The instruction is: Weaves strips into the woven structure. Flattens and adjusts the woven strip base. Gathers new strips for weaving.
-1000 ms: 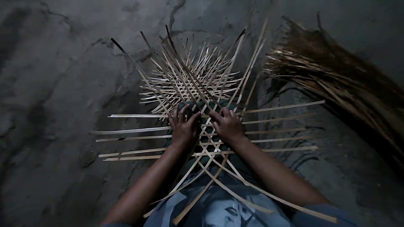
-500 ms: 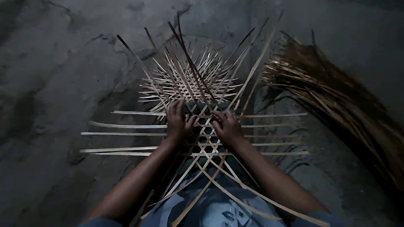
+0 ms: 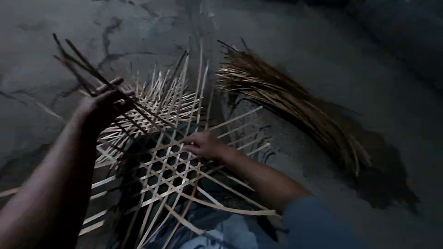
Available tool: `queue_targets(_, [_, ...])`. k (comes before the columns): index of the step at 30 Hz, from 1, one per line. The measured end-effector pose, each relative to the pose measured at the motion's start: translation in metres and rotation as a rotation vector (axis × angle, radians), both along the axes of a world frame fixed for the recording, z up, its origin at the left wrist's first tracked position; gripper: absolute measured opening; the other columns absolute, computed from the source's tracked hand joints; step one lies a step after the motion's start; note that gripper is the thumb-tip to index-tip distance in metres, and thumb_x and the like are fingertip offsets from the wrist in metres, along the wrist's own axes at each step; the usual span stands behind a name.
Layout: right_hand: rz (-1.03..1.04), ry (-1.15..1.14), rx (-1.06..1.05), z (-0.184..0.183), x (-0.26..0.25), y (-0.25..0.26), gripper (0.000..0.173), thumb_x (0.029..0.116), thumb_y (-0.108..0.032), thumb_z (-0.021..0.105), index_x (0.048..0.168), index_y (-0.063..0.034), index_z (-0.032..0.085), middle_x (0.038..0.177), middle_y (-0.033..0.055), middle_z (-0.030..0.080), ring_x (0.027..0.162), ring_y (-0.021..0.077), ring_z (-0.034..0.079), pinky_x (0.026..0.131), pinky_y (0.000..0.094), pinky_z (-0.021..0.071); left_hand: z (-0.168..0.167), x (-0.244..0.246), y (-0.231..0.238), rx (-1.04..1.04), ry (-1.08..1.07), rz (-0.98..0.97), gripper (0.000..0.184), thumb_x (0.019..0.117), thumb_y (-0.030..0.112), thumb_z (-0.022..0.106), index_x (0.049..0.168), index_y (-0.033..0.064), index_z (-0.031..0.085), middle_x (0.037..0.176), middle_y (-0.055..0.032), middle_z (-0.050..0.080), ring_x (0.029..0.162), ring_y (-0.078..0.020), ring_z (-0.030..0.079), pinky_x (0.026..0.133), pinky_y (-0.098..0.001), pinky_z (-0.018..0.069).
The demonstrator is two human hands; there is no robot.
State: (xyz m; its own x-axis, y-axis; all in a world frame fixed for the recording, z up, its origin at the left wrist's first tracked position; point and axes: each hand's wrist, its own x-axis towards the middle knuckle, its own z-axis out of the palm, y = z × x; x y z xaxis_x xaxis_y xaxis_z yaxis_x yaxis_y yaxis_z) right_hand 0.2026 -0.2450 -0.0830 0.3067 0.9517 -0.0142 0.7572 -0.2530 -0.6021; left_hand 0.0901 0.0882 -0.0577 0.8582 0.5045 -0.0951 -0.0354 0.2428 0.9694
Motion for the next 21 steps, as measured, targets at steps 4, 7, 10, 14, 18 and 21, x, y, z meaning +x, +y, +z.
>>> queue_targets(4, [-0.526, -0.207, 0.124, 0.042, 0.110, -0.067, 0.037, 0.1063, -0.032, 0.055, 0.111, 0.0000, 0.073, 0.108, 0.0169, 0.073, 0.102, 0.0281, 0.071, 0.095, 0.0482, 0.0560, -0.003, -0.020, -0.006, 0.125, -0.133, 0.024, 0.038, 0.1096, 0.014, 0.042, 0.147, 0.0125, 0.048, 0.122, -0.0071, 0.069, 0.104, -0.0211, 0.073, 0.091, -0.0366, 0.0617])
queue_targets(7, [-0.935, -0.308, -0.151, 0.045, 0.192, -0.132, 0.036, 0.1036, -0.033, 0.058, 0.123, -0.0050, 0.070, 0.125, 0.0215, 0.068, 0.119, 0.0383, 0.064, 0.102, 0.0583, 0.0497, -0.005, -0.031, -0.006, 0.241, -0.174, 0.022, 0.038, 0.1090, 0.020, 0.048, 0.146, 0.0118, 0.050, 0.122, -0.0065, 0.070, 0.104, -0.0212, 0.073, 0.091, -0.0372, 0.0623])
queue_targets(10, [-1.028, -0.336, -0.337, 0.013, 0.240, -0.185, 0.037, 0.0945, -0.024, 0.072, 0.129, -0.0105, 0.070, 0.136, 0.0283, 0.059, 0.130, 0.0503, 0.052, 0.106, 0.0704, 0.0406, 0.004, -0.034, -0.012, 0.324, -0.167, 0.033, 0.037, 0.1068, 0.021, 0.051, 0.143, 0.0124, 0.055, 0.120, -0.0045, 0.072, 0.104, -0.0182, 0.073, 0.090, -0.0348, 0.0622])
queue_targets(14, [-0.973, -0.369, -0.341, 0.002, 0.245, -0.208, 0.025, 0.1016, -0.016, 0.062, 0.122, -0.0050, 0.072, 0.131, 0.0270, 0.063, 0.125, 0.0469, 0.059, 0.104, 0.0686, 0.0445, 0.023, -0.032, -0.027, 0.346, -0.150, 0.134, 0.028, 0.1050, 0.014, 0.050, 0.129, 0.0084, 0.062, 0.117, -0.0006, 0.072, 0.098, -0.0144, 0.073, 0.086, -0.0317, 0.0622])
queue_targets(18, [-0.958, -0.405, -0.285, 0.015, 0.242, -0.201, 0.029, 0.1046, -0.017, 0.056, 0.125, -0.0004, 0.067, 0.133, 0.0314, 0.060, 0.127, 0.0527, 0.055, 0.105, 0.0720, 0.0405, 0.032, -0.033, -0.035, 0.327, -0.151, 0.135, 0.025, 0.1058, 0.018, 0.051, 0.125, 0.0070, 0.063, 0.113, -0.0003, 0.073, 0.097, -0.0146, 0.073, 0.088, -0.0330, 0.0614])
queue_targets(21, [-0.911, -0.399, -0.305, 0.029, 0.246, -0.201, 0.030, 0.1060, -0.019, 0.055, 0.127, -0.0016, 0.066, 0.130, 0.0322, 0.062, 0.124, 0.0540, 0.057, 0.102, 0.0741, 0.0419, 0.033, -0.036, -0.036, 0.313, -0.160, 0.106, 0.026, 0.1064, 0.020, 0.052, 0.126, 0.0061, 0.063, 0.112, -0.0039, 0.074, 0.098, -0.0165, 0.073, 0.089, -0.0332, 0.0607])
